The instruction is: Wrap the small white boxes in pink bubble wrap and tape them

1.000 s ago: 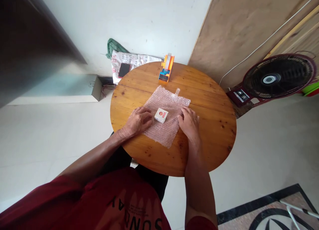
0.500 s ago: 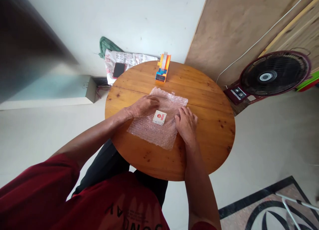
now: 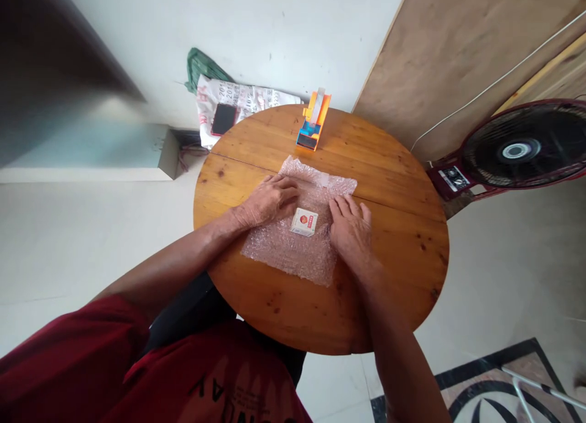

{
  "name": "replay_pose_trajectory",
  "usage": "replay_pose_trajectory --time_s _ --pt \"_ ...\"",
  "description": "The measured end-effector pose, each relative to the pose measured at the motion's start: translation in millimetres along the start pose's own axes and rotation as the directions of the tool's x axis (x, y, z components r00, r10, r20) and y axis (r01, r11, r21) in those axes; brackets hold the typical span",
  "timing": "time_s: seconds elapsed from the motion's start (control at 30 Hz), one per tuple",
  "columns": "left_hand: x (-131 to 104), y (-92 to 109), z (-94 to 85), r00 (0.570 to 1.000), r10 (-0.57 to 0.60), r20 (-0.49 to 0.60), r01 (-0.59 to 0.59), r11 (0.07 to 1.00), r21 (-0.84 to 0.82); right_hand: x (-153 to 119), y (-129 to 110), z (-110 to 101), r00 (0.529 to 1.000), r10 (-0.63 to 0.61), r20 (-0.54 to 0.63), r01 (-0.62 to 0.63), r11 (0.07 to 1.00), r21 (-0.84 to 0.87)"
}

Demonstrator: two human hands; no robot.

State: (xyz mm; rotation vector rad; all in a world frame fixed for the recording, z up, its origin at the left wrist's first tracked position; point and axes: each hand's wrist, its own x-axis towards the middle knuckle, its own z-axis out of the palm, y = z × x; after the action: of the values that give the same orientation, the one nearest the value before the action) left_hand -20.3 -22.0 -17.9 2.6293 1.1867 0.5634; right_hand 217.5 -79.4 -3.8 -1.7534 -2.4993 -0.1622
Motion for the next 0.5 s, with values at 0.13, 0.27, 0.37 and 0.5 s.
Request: replay_pose_trajectory --time_s 0.13,0.27,0.37,0.5 --pt "-0.5 -8.4 -1.8 1.000 -0.011 0.005 0.011 1.000 -0.007 2.3 12.5 11.2 0.997 0.070 -0.038 -0.068 0.996 0.066" --pt "0.6 -9.6 -3.9 1.000 -0.018 0.026 0.018 1.000 0.000 1.4 21.7 15.0 0.995 0.073 -0.070 -0.065 0.993 0.103" --pt "0.5 -9.3 -4.6 1.000 -0.022 0.013 0.022 1.000 -0.011 2.1 23.3 12.1 0.994 0.083 -0.066 -0.075 0.990 0.121" --pt "-0.6 -10.3 -5.7 0.999 -0.036 0.021 0.037 0.999 -0.005 1.1 23.3 7.0 0.998 0.055 -0.034 -0.050 0.988 0.147"
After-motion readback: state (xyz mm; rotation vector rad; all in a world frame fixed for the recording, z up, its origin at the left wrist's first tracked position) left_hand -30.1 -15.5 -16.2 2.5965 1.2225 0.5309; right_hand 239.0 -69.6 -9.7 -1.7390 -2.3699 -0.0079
